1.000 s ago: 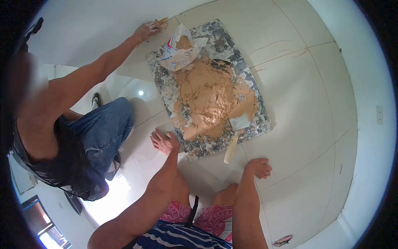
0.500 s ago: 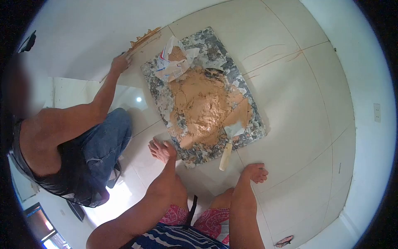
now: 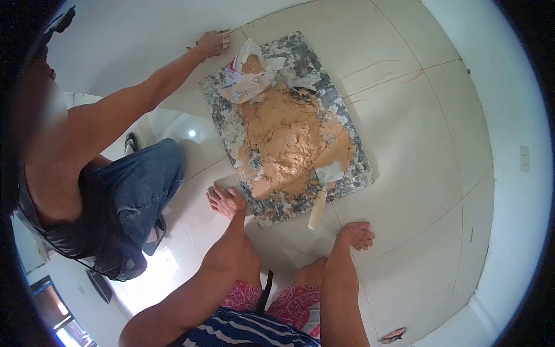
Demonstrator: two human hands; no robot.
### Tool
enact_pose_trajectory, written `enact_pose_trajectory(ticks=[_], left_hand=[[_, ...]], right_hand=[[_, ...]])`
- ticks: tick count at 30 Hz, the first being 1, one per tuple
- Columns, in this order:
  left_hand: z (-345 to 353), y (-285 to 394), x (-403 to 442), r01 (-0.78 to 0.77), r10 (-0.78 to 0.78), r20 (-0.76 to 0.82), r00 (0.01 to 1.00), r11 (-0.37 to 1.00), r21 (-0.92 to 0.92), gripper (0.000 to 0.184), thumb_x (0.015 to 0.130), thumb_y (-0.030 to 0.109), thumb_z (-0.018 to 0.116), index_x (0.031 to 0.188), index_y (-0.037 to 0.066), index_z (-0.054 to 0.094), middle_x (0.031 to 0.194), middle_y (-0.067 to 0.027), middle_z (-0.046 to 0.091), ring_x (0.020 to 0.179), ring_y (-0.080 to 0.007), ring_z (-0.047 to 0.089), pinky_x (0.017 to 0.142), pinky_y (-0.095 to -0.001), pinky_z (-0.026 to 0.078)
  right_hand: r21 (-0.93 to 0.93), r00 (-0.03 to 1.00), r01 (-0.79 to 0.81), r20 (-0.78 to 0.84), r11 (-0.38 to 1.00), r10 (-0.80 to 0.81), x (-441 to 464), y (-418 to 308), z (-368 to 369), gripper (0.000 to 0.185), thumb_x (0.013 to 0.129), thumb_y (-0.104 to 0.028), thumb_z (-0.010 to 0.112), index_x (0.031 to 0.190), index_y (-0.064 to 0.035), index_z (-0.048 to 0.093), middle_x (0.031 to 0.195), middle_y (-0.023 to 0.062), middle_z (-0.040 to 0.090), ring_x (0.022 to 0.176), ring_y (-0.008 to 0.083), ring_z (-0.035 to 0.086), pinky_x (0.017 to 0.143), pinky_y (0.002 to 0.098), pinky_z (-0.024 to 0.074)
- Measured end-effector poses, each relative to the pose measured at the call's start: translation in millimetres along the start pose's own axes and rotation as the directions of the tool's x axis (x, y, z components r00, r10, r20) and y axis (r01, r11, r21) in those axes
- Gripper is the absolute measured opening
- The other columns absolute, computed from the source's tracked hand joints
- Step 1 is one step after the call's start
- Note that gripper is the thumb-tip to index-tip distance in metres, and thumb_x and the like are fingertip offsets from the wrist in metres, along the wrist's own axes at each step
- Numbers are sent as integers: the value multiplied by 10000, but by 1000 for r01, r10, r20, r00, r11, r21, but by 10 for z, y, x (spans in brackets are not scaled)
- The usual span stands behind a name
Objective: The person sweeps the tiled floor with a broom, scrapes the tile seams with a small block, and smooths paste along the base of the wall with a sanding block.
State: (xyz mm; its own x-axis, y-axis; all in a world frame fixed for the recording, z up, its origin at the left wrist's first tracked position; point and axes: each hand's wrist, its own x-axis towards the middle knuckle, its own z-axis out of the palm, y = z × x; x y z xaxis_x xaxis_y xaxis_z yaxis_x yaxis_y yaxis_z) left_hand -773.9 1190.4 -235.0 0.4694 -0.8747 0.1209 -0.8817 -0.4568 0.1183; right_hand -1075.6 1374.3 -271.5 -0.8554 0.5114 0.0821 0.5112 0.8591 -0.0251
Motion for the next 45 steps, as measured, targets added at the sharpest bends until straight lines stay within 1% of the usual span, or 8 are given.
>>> enact_pose_trajectory(ticks=[7,13,19,21,24,30,43,45], left_hand=[[-10,4,-2,-4,4,6,1000,1000,-14,612,777,292,466,1354,117,361,1400,-181,303,1324,-353,216,1079,-472,167],[-7,18,-8,-13,13,-2,1000,1000,-13,603,781,306,445,1342,100,367,1390,-183,313,1320,-355,222,1077,-477,162],[-15,32,1,13,-13,18,1000,1000,-5,609,782,313,446,1344,94,366,1393,-192,311,1319,-357,223,1079,-473,159],[-11,26,0,6,-6,16,1000,1000,4,614,784,318,447,1348,91,364,1395,-196,310,1320,-357,221,1080,-468,159],[-43,53,3,10,-10,8,1000,1000,18,582,792,294,440,1336,100,363,1381,-162,336,1314,-335,239,1078,-460,164],[-46,58,0,10,-10,10,1000,1000,11,599,788,294,452,1346,106,343,1384,-156,329,1313,-350,233,1078,-465,163],[-4,17,-11,-5,5,-26,1000,1000,3,581,791,292,455,1334,106,366,1371,-169,346,1306,-353,245,1068,-473,175],[7,9,-11,-9,9,-37,999,1000,-8,585,785,294,458,1331,106,369,1368,-168,349,1299,-353,253,1067,-476,176]], right_hand=[[-7,998,-36,51,999,36,23,-3,35,427,848,-460,334,920,-54,445,1007,141,456,930,318,450,737,469,391],[-16,1000,-20,1,1000,20,1,-1,28,393,861,-445,363,906,-63,443,991,136,459,922,315,451,738,472,411],[28,998,2,67,1000,-4,-5,-9,-33,442,871,-460,337,945,-38,445,1041,168,452,959,337,440,755,480,394],[-9,1000,11,20,1000,-11,-11,-10,-31,416,871,-453,348,905,-49,441,981,144,447,912,321,437,717,472,401],[-6,1000,-14,13,1000,14,1,-20,-22,405,866,-449,352,896,-56,446,980,140,449,914,317,438,719,471,400],[-32,999,-35,16,999,35,5,-34,-35,389,854,-452,365,892,-74,450,982,126,453,916,306,439,720,461,396],[-2,999,-19,34,1000,19,-1,-31,-61,390,849,-439,366,889,-57,434,960,137,446,912,315,434,732,469,396],[32,1000,-11,-4,999,11,-13,-33,-63,382,838,-431,376,888,-56,428,959,139,440,908,314,432,736,473,392]])
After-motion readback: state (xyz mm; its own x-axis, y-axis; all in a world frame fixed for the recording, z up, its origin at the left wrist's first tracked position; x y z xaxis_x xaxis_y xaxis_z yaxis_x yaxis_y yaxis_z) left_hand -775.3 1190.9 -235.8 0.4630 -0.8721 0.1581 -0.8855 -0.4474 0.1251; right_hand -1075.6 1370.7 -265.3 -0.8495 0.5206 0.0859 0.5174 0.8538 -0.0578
